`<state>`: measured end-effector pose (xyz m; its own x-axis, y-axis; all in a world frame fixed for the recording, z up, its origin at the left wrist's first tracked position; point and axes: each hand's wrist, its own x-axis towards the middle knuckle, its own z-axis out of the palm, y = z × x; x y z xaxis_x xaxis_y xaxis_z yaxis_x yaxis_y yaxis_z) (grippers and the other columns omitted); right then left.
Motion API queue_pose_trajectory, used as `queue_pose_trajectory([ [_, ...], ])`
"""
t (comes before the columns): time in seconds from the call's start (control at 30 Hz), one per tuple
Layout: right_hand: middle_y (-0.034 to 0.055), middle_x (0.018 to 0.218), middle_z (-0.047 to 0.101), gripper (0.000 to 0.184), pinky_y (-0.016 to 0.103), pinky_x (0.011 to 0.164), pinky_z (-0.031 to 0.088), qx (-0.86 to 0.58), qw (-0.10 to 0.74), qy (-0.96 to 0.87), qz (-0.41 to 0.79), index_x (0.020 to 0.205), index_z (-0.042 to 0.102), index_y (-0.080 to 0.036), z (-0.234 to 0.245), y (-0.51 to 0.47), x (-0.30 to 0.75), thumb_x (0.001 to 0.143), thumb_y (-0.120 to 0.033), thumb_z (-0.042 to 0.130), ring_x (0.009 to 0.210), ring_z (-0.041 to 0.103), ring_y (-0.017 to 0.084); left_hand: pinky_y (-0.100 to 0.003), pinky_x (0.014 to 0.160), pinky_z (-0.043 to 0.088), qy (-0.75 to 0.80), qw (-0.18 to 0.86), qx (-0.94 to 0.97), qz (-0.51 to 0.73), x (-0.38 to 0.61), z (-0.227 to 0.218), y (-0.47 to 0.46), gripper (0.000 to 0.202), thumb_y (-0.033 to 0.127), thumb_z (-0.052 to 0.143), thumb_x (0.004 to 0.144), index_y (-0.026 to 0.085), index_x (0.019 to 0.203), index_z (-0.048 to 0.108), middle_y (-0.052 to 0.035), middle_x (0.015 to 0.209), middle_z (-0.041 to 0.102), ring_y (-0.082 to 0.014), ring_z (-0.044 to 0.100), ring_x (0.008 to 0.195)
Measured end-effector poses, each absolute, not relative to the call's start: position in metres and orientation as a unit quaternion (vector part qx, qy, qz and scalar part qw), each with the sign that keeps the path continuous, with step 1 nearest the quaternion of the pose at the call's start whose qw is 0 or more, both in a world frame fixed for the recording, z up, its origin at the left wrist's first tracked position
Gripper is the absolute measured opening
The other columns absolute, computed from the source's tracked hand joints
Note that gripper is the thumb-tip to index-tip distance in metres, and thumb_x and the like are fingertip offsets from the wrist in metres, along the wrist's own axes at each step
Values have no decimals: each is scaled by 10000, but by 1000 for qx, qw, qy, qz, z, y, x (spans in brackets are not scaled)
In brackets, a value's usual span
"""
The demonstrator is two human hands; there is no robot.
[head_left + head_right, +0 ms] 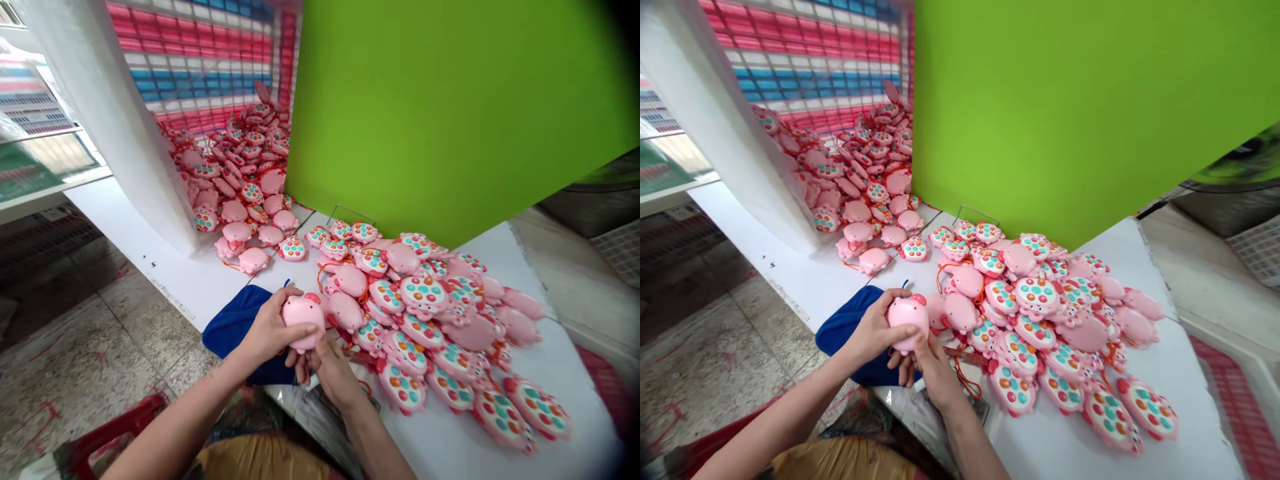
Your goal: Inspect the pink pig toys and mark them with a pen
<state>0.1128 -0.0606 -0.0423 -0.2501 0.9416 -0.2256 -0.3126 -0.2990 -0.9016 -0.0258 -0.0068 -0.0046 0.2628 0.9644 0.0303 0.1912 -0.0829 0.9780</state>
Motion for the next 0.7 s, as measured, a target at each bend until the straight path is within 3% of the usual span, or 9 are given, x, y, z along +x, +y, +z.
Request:
queue_pose_trajectory([
  [0.07, 45, 611, 642, 510, 167, 335, 351, -422, 466, -347, 696, 839, 532, -144, -37, -57, 110, 808, -654, 520, 379, 501, 80, -219, 602, 450, 470, 495, 614, 396, -22, -2, -2, 428, 507, 598, 806, 149, 1040, 592, -24, 845, 614, -132, 554, 695],
  [0.2, 51, 592, 638, 548, 155, 325, 325, -424, 463, -324, 708, 799, 547, -126, -26, -49, 111, 776, -673, 543, 358, 489, 72, -191, 398, 294, 509, 497, 586, 387, -21, -1, 11, 467, 534, 367, 918, 145, 964, 623, 30, 583, 515, -79, 416, 430],
  [0.3, 43, 586, 629, 563, 147, 332, 331, -423, 455, -318, 716, 763, 576, -118, -23, -45, 115, 768, -680, 547, 371, 496, 65, -193, 396, 269, 505, 503, 568, 412, -22, -4, 22, 466, 535, 396, 909, 136, 989, 623, 57, 518, 446, -72, 360, 398],
  [0.4, 43, 563, 611, 604, 146, 323, 315, -421, 456, -308, 721, 684, 596, -106, -21, -38, 120, 786, -694, 503, 365, 489, 60, -200, 422, 311, 476, 541, 548, 424, -22, -7, 32, 461, 529, 400, 908, 133, 1024, 605, 51, 541, 487, -78, 389, 409],
  [0.47, 43, 565, 615, 600, 151, 325, 313, -424, 467, -303, 715, 687, 606, -106, -17, -30, 127, 780, -692, 516, 366, 494, 65, -226, 522, 414, 477, 511, 576, 424, -24, -10, 41, 430, 496, 394, 919, 141, 1036, 606, 1, 661, 597, -116, 524, 533],
  [0.53, 42, 585, 632, 560, 158, 336, 327, -434, 495, -294, 693, 729, 612, -117, -10, -16, 141, 757, -675, 566, 376, 501, 71, -299, 737, 484, 499, 406, 645, 413, -30, -16, 53, 364, 437, 414, 924, 161, 1055, 612, -62, 881, 666, -181, 615, 807],
  [0.6, 49, 617, 654, 526, 166, 349, 342, -445, 540, -274, 660, 747, 605, -129, -1, 2, 161, 727, -655, 619, 395, 507, 76, -391, 936, 433, 533, 257, 707, 388, -40, -26, 69, 308, 372, 459, 909, 172, 1087, 612, -107, 1108, 634, -242, 562, 1066],
  [0.7, 75, 790, 708, 470, 177, 406, 399, -434, 627, -244, 599, 808, 613, -147, 11, 28, 196, 705, -602, 673, 511, 578, 97, -540, 1007, 353, 614, 98, 721, 306, -57, -49, 92, 363, 325, 557, 850, 168, 1176, 582, -160, 1298, 521, -343, 427, 1238],
])
